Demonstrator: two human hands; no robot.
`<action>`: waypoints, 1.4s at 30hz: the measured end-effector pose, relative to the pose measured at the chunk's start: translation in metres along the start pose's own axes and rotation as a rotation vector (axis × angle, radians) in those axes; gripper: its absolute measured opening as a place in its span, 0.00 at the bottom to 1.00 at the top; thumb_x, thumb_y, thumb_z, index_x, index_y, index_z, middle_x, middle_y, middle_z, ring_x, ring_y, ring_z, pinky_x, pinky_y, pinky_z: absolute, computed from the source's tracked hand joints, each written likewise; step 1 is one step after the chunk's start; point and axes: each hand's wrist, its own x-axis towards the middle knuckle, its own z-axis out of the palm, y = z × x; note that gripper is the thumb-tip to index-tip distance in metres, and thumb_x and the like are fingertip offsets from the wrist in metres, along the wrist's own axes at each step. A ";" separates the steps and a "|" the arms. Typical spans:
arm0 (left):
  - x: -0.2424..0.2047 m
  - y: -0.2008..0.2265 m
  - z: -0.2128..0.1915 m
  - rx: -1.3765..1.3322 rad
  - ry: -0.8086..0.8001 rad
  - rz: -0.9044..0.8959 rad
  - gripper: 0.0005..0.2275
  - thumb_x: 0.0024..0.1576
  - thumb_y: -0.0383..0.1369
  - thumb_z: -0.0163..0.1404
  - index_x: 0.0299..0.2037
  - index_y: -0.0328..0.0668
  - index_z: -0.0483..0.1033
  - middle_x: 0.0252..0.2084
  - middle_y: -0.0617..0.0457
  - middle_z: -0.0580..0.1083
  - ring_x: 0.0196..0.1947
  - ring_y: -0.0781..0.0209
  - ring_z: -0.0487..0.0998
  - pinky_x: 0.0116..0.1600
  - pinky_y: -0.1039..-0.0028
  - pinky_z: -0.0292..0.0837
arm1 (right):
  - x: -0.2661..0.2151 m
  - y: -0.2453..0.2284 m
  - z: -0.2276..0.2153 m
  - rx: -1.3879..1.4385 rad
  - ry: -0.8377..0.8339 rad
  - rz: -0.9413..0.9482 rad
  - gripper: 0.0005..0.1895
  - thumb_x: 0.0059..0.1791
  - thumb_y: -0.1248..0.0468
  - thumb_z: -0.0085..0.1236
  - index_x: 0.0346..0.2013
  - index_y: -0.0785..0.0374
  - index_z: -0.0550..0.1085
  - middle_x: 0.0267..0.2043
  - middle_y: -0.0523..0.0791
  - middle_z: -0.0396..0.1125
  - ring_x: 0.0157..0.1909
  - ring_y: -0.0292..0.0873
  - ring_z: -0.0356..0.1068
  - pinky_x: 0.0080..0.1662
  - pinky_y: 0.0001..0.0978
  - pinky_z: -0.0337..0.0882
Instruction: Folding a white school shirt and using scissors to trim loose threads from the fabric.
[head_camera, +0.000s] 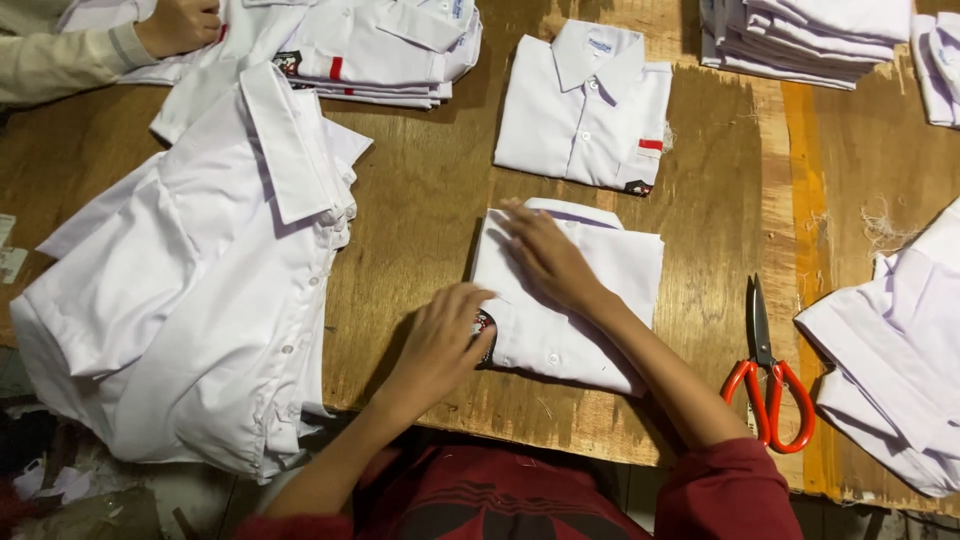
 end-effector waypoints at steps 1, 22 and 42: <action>0.014 -0.005 0.017 0.002 0.003 -0.004 0.17 0.65 0.35 0.45 0.62 0.39 0.66 0.53 0.42 0.67 0.60 0.46 0.69 0.60 0.51 0.68 | -0.005 0.003 -0.009 0.003 -0.001 -0.004 0.19 0.58 0.61 0.43 0.64 0.54 0.70 0.70 0.47 0.63 0.73 0.51 0.58 0.70 0.52 0.55; 0.133 -0.034 0.087 0.321 0.117 0.443 0.29 0.65 0.57 0.34 0.76 0.61 0.54 0.79 0.45 0.48 0.79 0.40 0.45 0.75 0.44 0.43 | -0.105 -0.004 -0.091 -0.248 -0.140 0.570 0.33 0.60 0.46 0.33 0.77 0.53 0.50 0.81 0.47 0.40 0.80 0.49 0.40 0.74 0.52 0.37; 0.200 0.003 0.134 0.403 0.105 0.757 0.23 0.70 0.48 0.36 0.76 0.64 0.51 0.78 0.59 0.53 0.78 0.57 0.54 0.76 0.60 0.49 | -0.208 -0.068 -0.068 0.500 0.358 1.138 0.35 0.46 0.67 0.63 0.66 0.65 0.62 0.43 0.48 0.64 0.45 0.43 0.66 0.52 0.30 0.73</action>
